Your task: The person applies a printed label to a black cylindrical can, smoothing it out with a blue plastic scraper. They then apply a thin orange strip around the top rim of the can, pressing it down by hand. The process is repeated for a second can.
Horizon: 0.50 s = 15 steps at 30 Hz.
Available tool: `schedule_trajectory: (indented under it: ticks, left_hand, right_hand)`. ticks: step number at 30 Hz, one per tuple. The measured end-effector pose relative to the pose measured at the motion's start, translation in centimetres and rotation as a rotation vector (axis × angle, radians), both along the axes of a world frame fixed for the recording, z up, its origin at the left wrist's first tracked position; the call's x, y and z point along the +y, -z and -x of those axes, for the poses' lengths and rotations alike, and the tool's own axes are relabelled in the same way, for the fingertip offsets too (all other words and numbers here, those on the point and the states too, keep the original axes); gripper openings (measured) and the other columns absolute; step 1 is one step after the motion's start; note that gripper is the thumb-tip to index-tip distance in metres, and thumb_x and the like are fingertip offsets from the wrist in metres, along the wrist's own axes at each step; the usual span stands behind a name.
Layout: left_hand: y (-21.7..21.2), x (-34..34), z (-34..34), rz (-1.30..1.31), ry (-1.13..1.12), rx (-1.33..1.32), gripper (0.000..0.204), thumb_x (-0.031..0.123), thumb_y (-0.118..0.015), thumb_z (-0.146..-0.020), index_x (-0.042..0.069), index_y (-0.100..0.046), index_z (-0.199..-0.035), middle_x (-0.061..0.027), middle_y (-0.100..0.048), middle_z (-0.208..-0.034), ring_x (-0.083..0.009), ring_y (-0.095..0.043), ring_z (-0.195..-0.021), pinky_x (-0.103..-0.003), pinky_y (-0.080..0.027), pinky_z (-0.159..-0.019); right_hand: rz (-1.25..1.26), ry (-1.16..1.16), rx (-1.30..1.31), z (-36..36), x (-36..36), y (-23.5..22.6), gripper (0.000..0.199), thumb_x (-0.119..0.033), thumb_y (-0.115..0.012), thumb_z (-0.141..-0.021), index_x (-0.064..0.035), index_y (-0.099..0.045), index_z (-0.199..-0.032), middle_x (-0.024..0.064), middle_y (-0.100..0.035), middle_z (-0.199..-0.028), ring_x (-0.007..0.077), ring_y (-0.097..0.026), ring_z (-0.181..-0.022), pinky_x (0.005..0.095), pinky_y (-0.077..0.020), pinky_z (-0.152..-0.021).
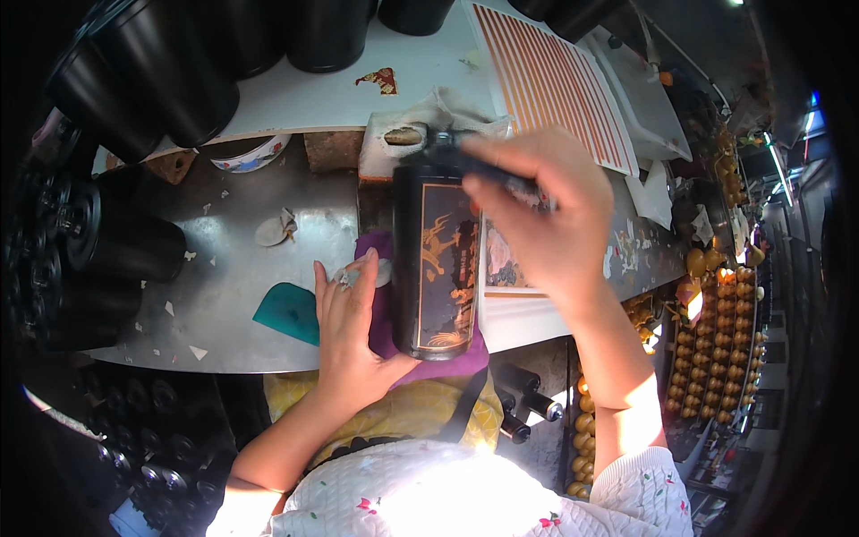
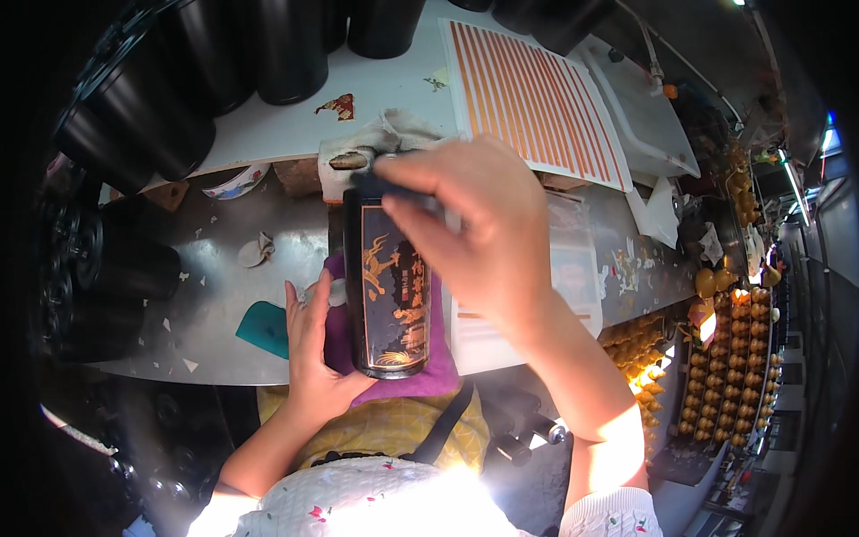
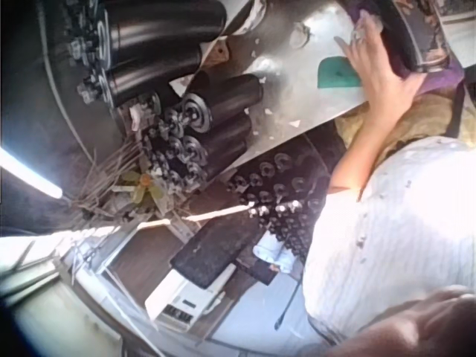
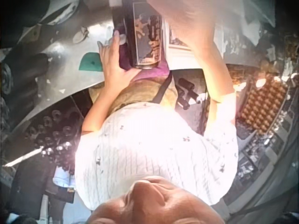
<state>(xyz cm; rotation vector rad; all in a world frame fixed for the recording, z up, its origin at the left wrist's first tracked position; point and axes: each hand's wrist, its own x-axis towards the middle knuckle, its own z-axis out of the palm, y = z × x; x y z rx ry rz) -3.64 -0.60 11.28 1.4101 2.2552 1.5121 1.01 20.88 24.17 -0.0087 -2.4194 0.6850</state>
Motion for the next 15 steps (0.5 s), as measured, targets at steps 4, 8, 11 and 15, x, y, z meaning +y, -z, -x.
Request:
schedule_trajectory:
  ticks: [4, 8, 11, 15]
  left_hand:
    - [0.4, 0.4, 0.0, -0.027, 0.008, -0.001, 0.109, 0.030, -0.088, -0.064, -0.004, -0.031, -0.151, -0.0263, -0.052, -0.130, -0.0425, -0.050, -0.122, -0.069, -0.013, -0.115]
    - [0.1, 0.3, -0.1, -0.001, -0.012, -0.003, 0.106, 0.029, -0.087, -0.065, -0.003, -0.032, -0.150, -0.0255, -0.053, -0.128, -0.0429, -0.051, -0.120, -0.069, -0.013, -0.114]
    - [-0.5, 0.5, -0.1, -0.007, 0.011, 0.027, 0.104, 0.029, -0.088, -0.063, 0.002, -0.038, -0.150, -0.0217, -0.054, -0.117, -0.0404, -0.053, -0.113, -0.070, -0.015, -0.114]
    - [-0.6, 0.7, -0.3, -0.004, 0.010, 0.052, 0.102, 0.028, -0.089, -0.061, 0.006, -0.043, -0.149, -0.0146, -0.053, -0.097, -0.0339, -0.054, -0.092, -0.072, -0.016, -0.113]
  right_hand:
    - [-0.377, -0.290, -0.095, -6.6, -5.7, 1.9, 0.019, -0.013, -0.074, -0.072, -0.0125, -0.073, -0.091, -0.0022, -0.069, -0.088, 0.0145, -0.059, -0.069, 0.0292, -0.0456, -0.055]
    - [-0.174, -0.313, -0.342, -4.6, -4.0, 0.1, 0.018, -0.015, -0.075, -0.076, -0.0141, -0.073, -0.094, -0.0007, -0.069, -0.088, 0.0183, -0.062, -0.072, 0.0325, -0.0481, -0.059]
    - [0.027, 0.076, 0.036, -1.7, -0.8, 1.3, 0.029, -0.004, -0.078, -0.073, -0.0101, -0.071, -0.101, 0.0035, -0.071, -0.090, 0.0226, -0.065, -0.077, 0.0357, -0.0486, -0.066]
    - [0.189, 0.271, 0.195, -4.3, -4.2, 3.7, 0.029, 0.007, -0.078, -0.072, -0.0044, -0.066, -0.096, 0.0084, -0.072, -0.095, 0.0200, -0.064, -0.079, 0.0302, -0.0483, -0.072]
